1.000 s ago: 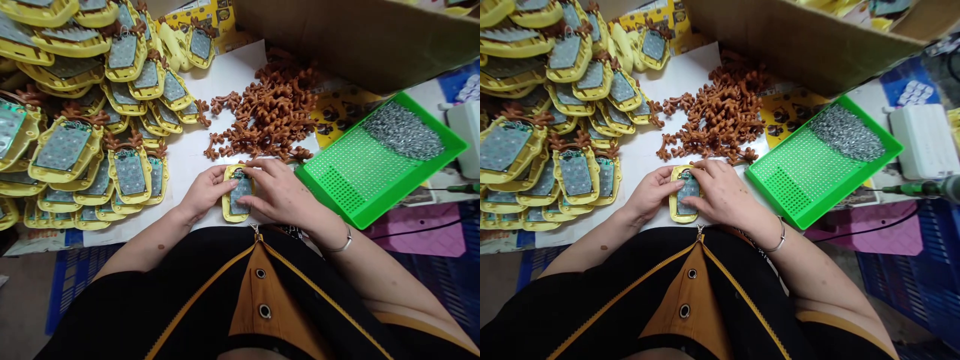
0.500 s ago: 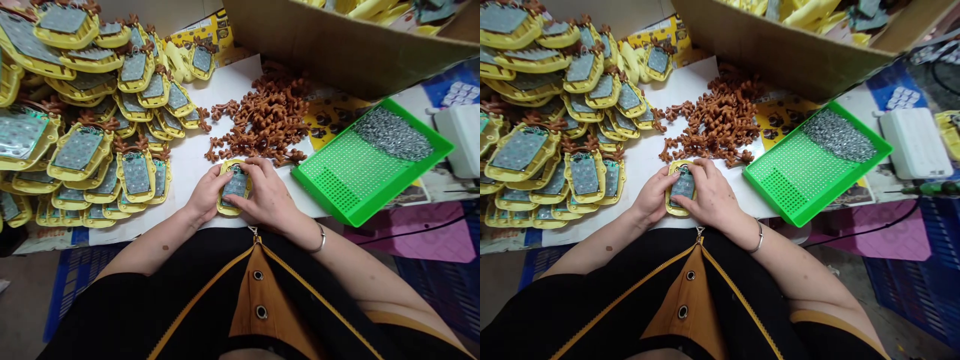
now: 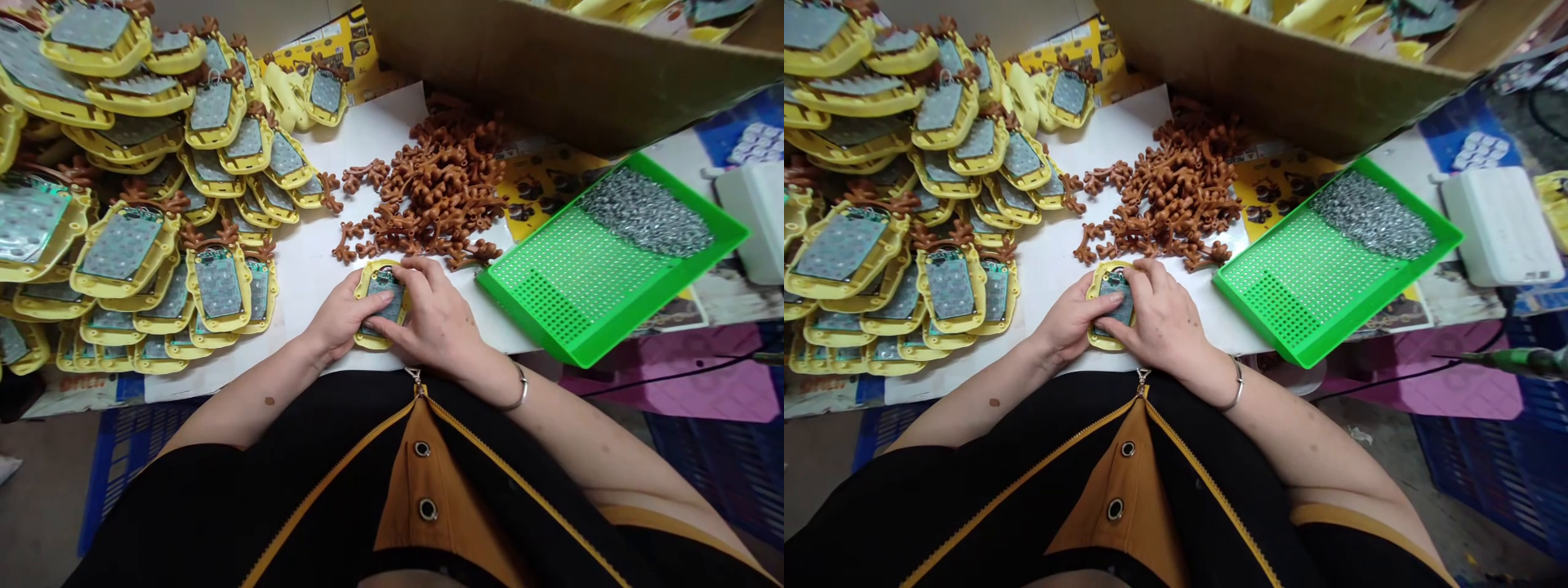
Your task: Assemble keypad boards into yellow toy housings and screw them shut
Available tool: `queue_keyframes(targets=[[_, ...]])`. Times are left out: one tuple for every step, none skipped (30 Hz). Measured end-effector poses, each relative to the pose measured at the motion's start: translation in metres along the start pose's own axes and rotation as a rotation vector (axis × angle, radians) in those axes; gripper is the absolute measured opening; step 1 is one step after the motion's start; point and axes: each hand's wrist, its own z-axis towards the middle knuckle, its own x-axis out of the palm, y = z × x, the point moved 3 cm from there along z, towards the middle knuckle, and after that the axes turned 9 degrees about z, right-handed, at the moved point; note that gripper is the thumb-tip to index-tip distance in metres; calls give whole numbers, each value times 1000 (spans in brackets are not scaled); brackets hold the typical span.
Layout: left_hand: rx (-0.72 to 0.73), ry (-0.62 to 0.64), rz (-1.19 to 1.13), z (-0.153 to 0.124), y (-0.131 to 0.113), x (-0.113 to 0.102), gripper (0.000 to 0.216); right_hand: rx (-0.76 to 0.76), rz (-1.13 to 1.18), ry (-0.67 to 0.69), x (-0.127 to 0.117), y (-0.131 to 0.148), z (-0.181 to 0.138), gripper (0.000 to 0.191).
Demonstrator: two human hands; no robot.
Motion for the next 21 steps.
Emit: queue_keyframes(targets=[[-3, -7, 15, 1, 0, 0, 44, -1, 29, 15, -1, -3, 2, 64], [-6, -8, 29, 1, 0, 0, 43, -8, 69, 37, -2, -7, 4, 64], [-8, -3, 39, 2, -1, 0, 42, -21, 119, 62, -4, -11, 6, 63], [-7, 2, 44, 2, -1, 0, 41, -37, 173, 90, -6, -15, 8, 60], [-3, 8, 44, 3, -2, 0, 42, -49, 221, 113, -7, -20, 10, 56], [4, 11, 42, 3, -2, 1, 42, -57, 257, 126, -9, -24, 11, 53], [12, 12, 41, 4, -3, 1, 42, -62, 280, 129, -10, -27, 11, 51], [20, 11, 41, 4, -3, 2, 43, -64, 291, 122, -10, -29, 11, 50], [29, 11, 41, 4, -3, 2, 43, -67, 294, 111, -10, -30, 11, 50], [36, 11, 44, 4, -3, 2, 43, -70, 293, 100, -9, -31, 10, 49], [42, 10, 46, 4, -3, 3, 43, -74, 290, 89, -7, -30, 9, 49], [50, 7, 47, 4, -2, 3, 44, -77, 287, 79, -6, -30, 8, 49], [59, 5, 48, 4, -2, 3, 45, -83, 284, 67, -4, -29, 7, 48], [67, 6, 48, 4, -2, 2, 45, -89, 280, 54, -3, -29, 6, 48], [76, 7, 50, 4, -1, 2, 46, -95, 276, 40, -2, -28, 6, 48], [83, 10, 55, 4, -1, 2, 46, -100, 271, 29, -1, -28, 5, 48], [90, 12, 61, 4, -1, 2, 46, -105, 268, 21, 0, -28, 4, 47], [94, 14, 68, 4, -1, 1, 46, -109, 266, 16, 1, -27, 4, 47], [99, 15, 74, 4, -1, 1, 46, -111, 265, 14, 1, -27, 4, 47], [103, 15, 76, 5, 0, 1, 46, -111, 264, 13, 1, -27, 3, 48], [106, 15, 77, 5, 0, 0, 46, -110, 263, 13, 1, -28, 3, 48]])
